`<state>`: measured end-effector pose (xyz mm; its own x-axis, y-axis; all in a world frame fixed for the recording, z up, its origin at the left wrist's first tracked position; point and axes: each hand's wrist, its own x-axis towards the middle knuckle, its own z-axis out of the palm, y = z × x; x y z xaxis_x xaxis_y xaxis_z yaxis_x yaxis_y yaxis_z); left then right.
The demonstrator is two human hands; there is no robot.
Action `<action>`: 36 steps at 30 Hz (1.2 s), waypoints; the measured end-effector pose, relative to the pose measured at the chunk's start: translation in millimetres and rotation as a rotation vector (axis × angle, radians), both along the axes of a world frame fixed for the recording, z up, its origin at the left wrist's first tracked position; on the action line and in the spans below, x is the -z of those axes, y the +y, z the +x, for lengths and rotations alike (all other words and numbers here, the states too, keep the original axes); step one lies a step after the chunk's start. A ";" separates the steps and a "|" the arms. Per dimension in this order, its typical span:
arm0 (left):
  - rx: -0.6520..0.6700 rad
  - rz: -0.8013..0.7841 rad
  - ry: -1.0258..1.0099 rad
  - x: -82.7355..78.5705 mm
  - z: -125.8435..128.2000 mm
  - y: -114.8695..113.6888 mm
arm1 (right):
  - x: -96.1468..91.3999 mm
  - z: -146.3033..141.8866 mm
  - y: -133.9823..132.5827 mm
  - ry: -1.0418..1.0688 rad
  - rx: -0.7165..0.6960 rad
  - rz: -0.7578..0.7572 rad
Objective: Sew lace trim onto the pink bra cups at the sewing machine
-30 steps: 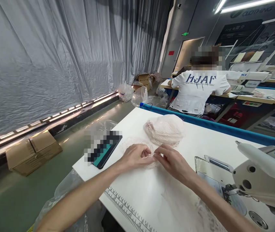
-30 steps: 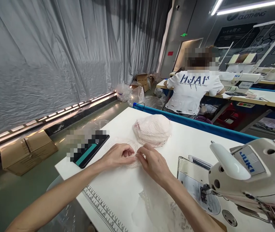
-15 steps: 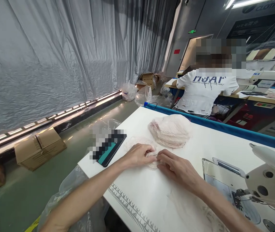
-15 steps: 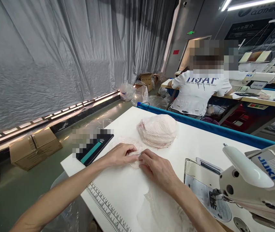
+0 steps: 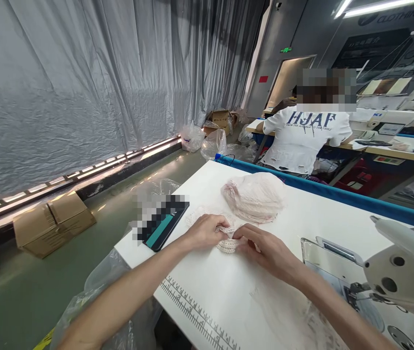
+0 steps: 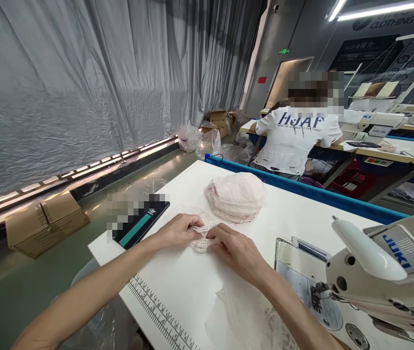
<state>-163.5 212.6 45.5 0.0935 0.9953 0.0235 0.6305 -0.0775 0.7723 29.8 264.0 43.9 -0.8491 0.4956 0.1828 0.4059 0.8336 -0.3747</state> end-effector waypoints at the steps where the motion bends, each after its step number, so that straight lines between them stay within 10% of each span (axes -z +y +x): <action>1: -0.006 -0.003 -0.013 0.9 -0.4 1.1 | 0.2 0.6 -1.9 -0.003 0.007 0.009; 36: 0.003 0.032 0.003 -1.8 -3.2 -1.8 | -1.6 -6.9 3.2 0.050 0.085 0.035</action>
<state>-166.7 210.8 47.3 0.0963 0.9938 0.0555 0.6322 -0.1041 0.7678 22.9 267.2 45.5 -0.7936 0.5581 0.2423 0.4574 0.8099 -0.3671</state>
